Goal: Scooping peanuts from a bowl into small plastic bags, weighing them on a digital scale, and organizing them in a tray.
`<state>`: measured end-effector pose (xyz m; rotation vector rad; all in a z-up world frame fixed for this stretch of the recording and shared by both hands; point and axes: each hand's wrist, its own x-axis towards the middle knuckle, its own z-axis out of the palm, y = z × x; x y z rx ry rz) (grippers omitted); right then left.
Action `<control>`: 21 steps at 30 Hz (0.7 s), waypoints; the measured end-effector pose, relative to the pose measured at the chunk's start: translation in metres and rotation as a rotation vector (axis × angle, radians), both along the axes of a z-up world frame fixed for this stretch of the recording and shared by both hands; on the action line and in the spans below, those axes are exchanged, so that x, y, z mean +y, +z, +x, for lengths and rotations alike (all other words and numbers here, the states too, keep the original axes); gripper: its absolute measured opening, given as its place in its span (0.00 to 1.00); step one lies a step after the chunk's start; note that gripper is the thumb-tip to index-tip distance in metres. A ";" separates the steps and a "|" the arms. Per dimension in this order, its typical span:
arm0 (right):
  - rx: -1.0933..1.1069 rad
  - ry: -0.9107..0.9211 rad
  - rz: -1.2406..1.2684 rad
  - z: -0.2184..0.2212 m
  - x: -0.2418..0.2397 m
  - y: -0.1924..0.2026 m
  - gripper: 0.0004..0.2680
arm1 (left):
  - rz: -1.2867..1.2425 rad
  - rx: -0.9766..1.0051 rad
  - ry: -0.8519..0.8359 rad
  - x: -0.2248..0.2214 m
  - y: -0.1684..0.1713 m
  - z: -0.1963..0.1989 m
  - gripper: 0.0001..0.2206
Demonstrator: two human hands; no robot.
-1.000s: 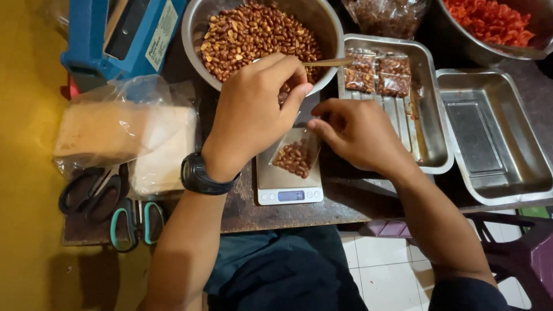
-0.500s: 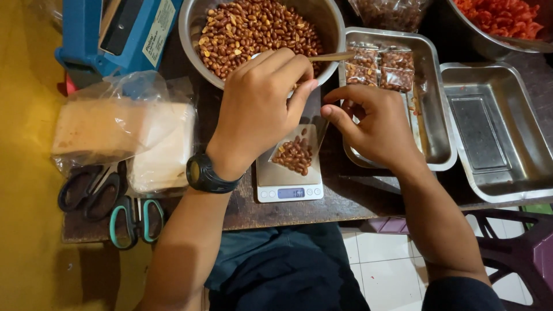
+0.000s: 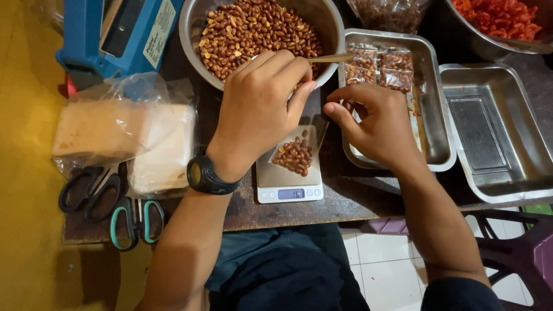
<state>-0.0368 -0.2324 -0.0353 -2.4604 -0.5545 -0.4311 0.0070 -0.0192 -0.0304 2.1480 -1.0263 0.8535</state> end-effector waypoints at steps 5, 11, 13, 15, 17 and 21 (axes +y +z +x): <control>-0.013 -0.002 -0.036 0.001 -0.002 0.000 0.08 | 0.011 -0.002 0.011 0.001 0.000 0.000 0.06; -0.141 -0.048 -0.070 0.029 -0.011 -0.002 0.03 | 0.010 0.005 0.091 0.002 -0.008 0.008 0.04; -0.202 -0.084 -0.136 0.048 -0.011 0.001 0.03 | 0.014 0.009 0.142 0.004 -0.012 0.013 0.02; -0.312 -0.020 -0.237 0.068 -0.007 0.009 0.04 | 0.065 0.012 0.247 0.009 -0.014 0.016 0.05; -0.263 0.026 -0.354 0.096 -0.008 0.006 0.06 | 0.055 0.004 0.255 0.011 -0.016 0.017 0.07; 0.022 0.108 -0.618 0.132 -0.001 0.002 0.08 | 0.046 -0.002 0.276 0.015 -0.016 0.021 0.07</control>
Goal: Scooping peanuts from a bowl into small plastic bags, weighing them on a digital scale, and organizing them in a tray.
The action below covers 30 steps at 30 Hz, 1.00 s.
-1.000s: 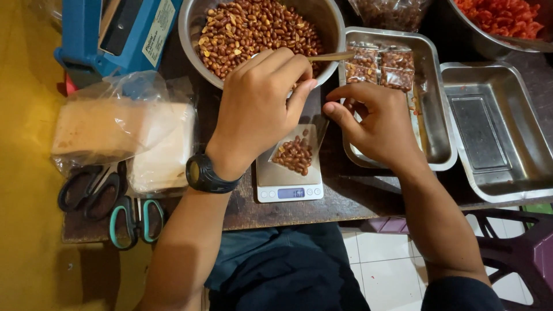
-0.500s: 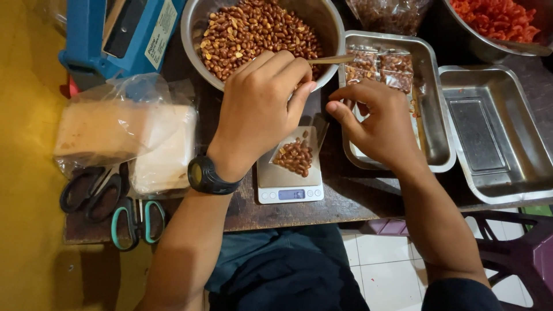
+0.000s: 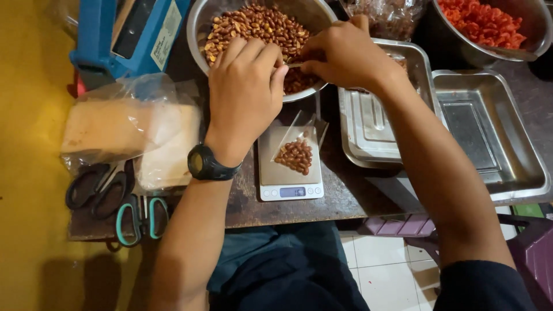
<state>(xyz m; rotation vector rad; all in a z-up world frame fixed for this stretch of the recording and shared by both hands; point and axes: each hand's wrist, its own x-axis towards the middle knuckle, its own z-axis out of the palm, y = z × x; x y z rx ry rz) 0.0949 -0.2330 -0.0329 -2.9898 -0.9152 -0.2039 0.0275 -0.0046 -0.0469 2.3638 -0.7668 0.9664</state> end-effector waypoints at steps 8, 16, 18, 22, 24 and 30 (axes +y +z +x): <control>-0.414 0.051 -0.080 -0.018 0.007 0.007 0.07 | -0.062 -0.029 0.008 0.000 0.003 -0.001 0.06; -0.564 0.067 0.030 -0.070 -0.019 0.038 0.05 | -0.141 -0.025 -0.091 0.001 0.015 -0.013 0.05; -0.455 -0.022 0.062 -0.083 -0.043 0.045 0.04 | -0.081 0.090 -0.158 0.001 0.017 -0.017 0.04; -0.394 0.011 -0.013 -0.114 -0.058 0.064 0.05 | 0.052 0.348 -0.311 0.006 0.034 -0.034 0.09; -0.342 -0.073 -0.120 -0.123 -0.055 0.065 0.07 | 0.209 0.598 -0.314 0.005 0.038 -0.040 0.10; -0.253 -0.046 -0.147 -0.121 -0.034 0.064 0.07 | 0.394 0.787 -0.239 -0.004 0.037 -0.048 0.07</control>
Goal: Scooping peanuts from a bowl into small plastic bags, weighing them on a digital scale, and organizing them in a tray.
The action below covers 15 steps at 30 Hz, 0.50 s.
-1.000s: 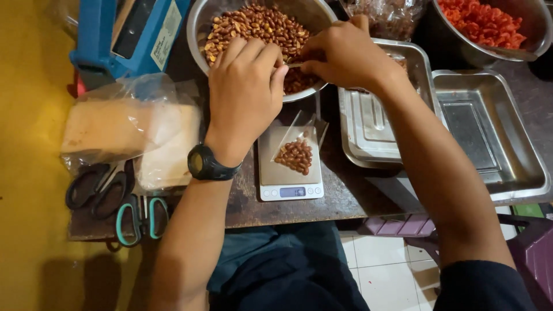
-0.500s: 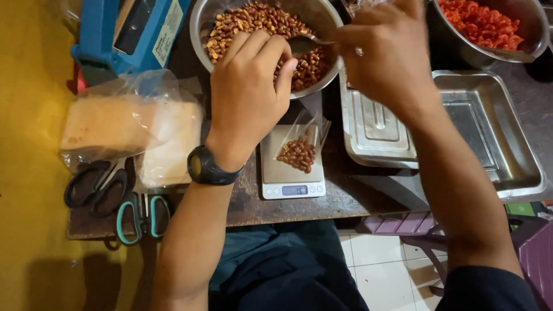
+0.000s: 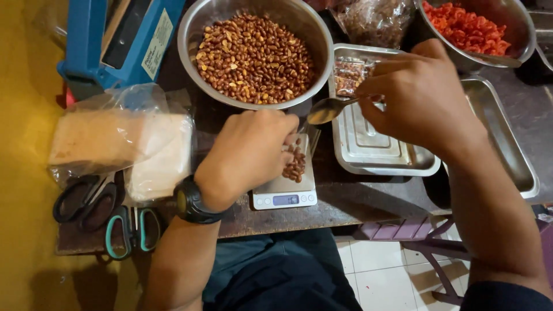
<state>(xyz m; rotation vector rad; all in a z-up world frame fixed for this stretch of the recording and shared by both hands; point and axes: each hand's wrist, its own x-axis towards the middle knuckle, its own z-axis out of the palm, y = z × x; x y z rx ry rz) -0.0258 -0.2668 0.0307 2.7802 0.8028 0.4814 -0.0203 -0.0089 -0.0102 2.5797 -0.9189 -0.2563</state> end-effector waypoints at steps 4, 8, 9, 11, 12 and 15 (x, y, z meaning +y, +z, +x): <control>0.134 -0.040 -0.010 0.019 0.009 -0.007 0.08 | 0.052 -0.003 0.000 -0.008 -0.010 -0.001 0.04; 0.230 -0.006 -0.053 0.036 0.011 -0.017 0.07 | 0.125 -0.084 -0.050 -0.016 -0.017 -0.002 0.12; 0.251 0.012 -0.054 0.040 0.011 -0.019 0.08 | 0.142 -0.109 -0.062 -0.018 -0.019 -0.002 0.13; 0.298 0.020 -0.019 0.043 0.013 -0.020 0.07 | 0.160 -0.109 -0.062 -0.019 -0.022 -0.002 0.12; 0.344 0.026 0.015 0.045 0.014 -0.021 0.07 | 0.176 -0.109 -0.064 -0.020 -0.024 -0.002 0.12; 0.389 0.116 0.041 0.052 0.014 -0.027 0.07 | 0.205 -0.113 -0.055 -0.022 -0.028 -0.001 0.10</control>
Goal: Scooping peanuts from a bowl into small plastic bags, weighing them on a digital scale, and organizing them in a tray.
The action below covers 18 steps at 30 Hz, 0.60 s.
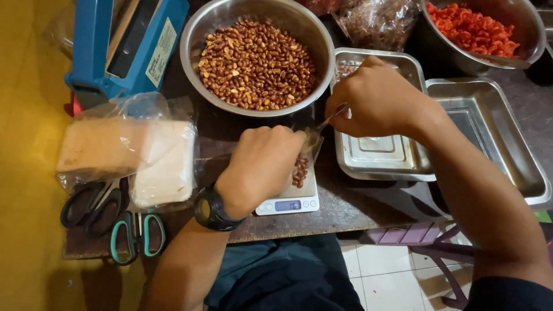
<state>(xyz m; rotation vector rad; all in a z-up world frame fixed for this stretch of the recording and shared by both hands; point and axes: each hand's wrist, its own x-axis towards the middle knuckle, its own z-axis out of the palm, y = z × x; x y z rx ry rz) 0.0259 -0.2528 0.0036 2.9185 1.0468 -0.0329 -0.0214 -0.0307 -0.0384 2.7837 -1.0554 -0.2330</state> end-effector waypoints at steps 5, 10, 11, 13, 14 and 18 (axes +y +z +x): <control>0.047 -0.004 0.092 0.002 0.002 -0.010 0.07 | -0.160 0.026 -0.015 0.004 -0.008 0.007 0.13; 0.141 -0.025 0.188 0.009 -0.003 -0.011 0.05 | -0.166 0.035 -0.016 0.005 -0.008 0.005 0.15; 0.158 -0.033 0.206 0.010 -0.004 -0.011 0.05 | -0.154 0.040 -0.015 0.005 -0.010 0.006 0.14; 0.173 -0.040 0.224 0.012 -0.009 -0.011 0.05 | -0.143 0.044 -0.012 0.006 -0.007 0.006 0.13; 0.160 -0.053 0.221 0.014 -0.012 -0.011 0.06 | -0.152 0.066 -0.012 0.008 -0.002 0.005 0.14; 0.173 -0.034 0.150 0.018 -0.025 0.005 0.06 | -0.104 0.030 0.026 0.011 0.013 0.003 0.09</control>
